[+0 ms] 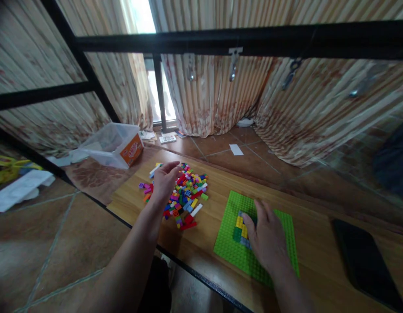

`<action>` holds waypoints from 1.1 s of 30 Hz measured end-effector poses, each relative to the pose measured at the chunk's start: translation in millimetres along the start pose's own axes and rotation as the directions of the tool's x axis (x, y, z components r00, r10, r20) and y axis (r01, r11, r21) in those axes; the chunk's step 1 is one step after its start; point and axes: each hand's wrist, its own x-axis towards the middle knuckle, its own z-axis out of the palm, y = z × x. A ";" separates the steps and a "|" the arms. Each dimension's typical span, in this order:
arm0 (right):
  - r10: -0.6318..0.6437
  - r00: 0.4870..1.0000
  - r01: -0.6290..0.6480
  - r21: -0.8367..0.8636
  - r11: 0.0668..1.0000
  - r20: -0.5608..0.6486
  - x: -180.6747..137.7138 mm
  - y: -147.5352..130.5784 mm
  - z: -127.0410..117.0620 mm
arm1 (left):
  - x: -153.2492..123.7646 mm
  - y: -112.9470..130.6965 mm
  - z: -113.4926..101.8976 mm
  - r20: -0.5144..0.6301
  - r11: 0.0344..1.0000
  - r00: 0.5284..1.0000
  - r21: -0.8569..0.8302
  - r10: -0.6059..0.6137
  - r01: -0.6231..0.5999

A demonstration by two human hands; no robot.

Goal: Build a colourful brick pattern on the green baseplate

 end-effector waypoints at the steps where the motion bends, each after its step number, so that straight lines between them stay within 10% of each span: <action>1: -0.025 0.999 0.025 -0.031 0.999 0.026 -1.1 0.3 4.4 | 0.8 -2.0 -0.8 0.025 0.999 1.000 0.039 0.008 -0.009; 7: -0.104 0.992 0.113 -0.125 0.986 0.070 -6.5 8.4 16.3 | -6.4 -6.5 -2.9 0.282 0.889 0.957 0.418 0.067 -0.185; 14: -0.026 0.996 0.037 -0.137 0.990 0.080 -5.9 0.5 12.6 | -32.5 -1.9 12.5 0.755 0.531 0.634 0.473 0.168 -0.704; 19: 0.039 0.997 -0.039 -0.007 0.999 0.066 -3.5 -8.9 5.9 | -37.9 -7.3 25.2 0.764 0.380 0.636 0.559 0.110 -0.737; 27: 0.402 0.908 -0.274 0.563 0.780 -0.116 5.8 -12.9 -16.5 | -45.5 -3.0 40.1 0.743 0.569 0.650 0.469 0.159 -0.676; 33: 0.493 0.856 -0.289 0.647 0.705 -0.155 9.2 -9.0 -16.7 | -71.5 -10.5 69.4 0.825 0.723 0.552 0.308 0.121 -0.618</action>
